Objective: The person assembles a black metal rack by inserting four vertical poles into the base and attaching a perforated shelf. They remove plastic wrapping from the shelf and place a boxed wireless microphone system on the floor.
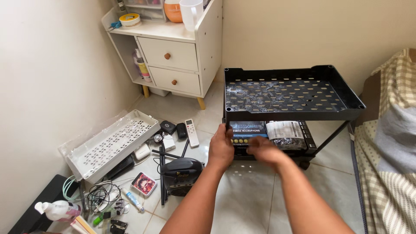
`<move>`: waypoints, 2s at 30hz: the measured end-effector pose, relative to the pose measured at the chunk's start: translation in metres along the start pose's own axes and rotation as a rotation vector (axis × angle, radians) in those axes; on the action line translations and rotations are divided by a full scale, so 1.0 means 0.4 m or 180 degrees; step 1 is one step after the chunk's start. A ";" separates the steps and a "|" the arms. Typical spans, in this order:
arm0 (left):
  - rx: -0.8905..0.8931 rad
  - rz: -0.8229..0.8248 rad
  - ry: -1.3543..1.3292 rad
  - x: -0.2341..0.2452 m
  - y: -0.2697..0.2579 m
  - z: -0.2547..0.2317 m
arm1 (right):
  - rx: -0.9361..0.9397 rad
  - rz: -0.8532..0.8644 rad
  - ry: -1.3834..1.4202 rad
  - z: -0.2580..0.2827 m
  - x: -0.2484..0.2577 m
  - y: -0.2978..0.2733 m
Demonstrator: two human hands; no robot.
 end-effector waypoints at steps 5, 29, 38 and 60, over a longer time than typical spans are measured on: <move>-0.0074 0.0252 0.0549 -0.007 -0.007 0.021 | 0.1374 -0.0955 -0.1430 0.038 -0.066 0.152; 0.0125 0.0705 0.0560 0.047 -0.053 -0.011 | 0.0103 0.0437 0.1051 0.046 -0.087 -0.049; 0.0231 0.1308 0.0751 0.066 -0.030 -0.037 | 0.0952 0.0396 0.3104 0.193 -0.019 -0.143; 0.0881 -0.0556 0.0465 0.034 0.051 0.111 | 0.1131 -0.3147 -0.0040 0.197 0.174 -0.213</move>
Point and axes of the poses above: each hand's wrist, its own y-axis towards the middle knuckle, its own x-axis out of the back of the hand, z = x × y, the point moved 1 cm from there along y, towards the middle knuckle, and after that the axes turned 12 degrees about y, right-handed, at the moved point
